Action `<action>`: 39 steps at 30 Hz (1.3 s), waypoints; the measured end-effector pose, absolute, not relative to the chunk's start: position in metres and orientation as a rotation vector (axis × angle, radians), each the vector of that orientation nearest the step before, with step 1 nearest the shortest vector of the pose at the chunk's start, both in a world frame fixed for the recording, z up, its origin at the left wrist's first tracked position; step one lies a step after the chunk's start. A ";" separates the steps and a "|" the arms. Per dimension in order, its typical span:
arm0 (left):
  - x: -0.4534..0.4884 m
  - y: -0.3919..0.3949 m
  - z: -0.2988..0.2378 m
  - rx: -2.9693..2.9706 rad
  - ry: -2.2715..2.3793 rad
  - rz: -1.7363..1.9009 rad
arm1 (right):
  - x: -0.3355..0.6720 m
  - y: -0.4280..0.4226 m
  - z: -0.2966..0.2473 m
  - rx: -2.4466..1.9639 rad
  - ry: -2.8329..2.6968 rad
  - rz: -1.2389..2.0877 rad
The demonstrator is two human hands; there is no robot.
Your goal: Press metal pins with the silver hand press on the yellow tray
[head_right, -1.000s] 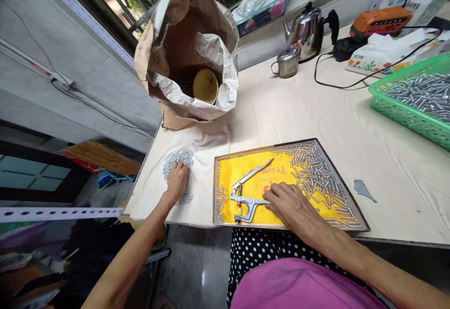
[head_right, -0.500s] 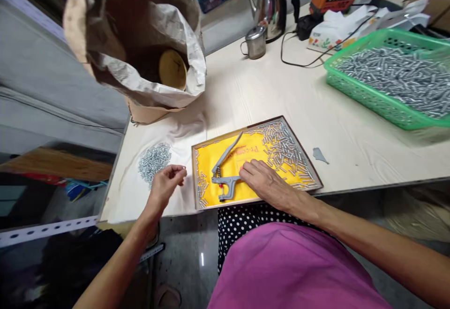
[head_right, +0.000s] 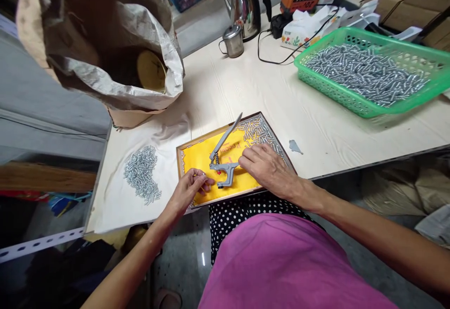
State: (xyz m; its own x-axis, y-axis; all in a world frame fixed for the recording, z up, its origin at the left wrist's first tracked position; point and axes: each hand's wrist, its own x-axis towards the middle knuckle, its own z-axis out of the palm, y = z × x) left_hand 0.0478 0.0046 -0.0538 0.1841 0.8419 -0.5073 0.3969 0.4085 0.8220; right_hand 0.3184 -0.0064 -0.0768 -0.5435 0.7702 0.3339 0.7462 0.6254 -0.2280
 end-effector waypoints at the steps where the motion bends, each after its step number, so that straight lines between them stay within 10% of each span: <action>1: 0.047 0.004 -0.053 1.223 1.439 0.403 | 0.324 -0.008 -0.074 -1.215 -2.437 0.076; 39: 0.049 0.007 -0.048 1.095 1.643 0.065 | 0.273 -0.011 -0.094 -1.336 -2.497 0.362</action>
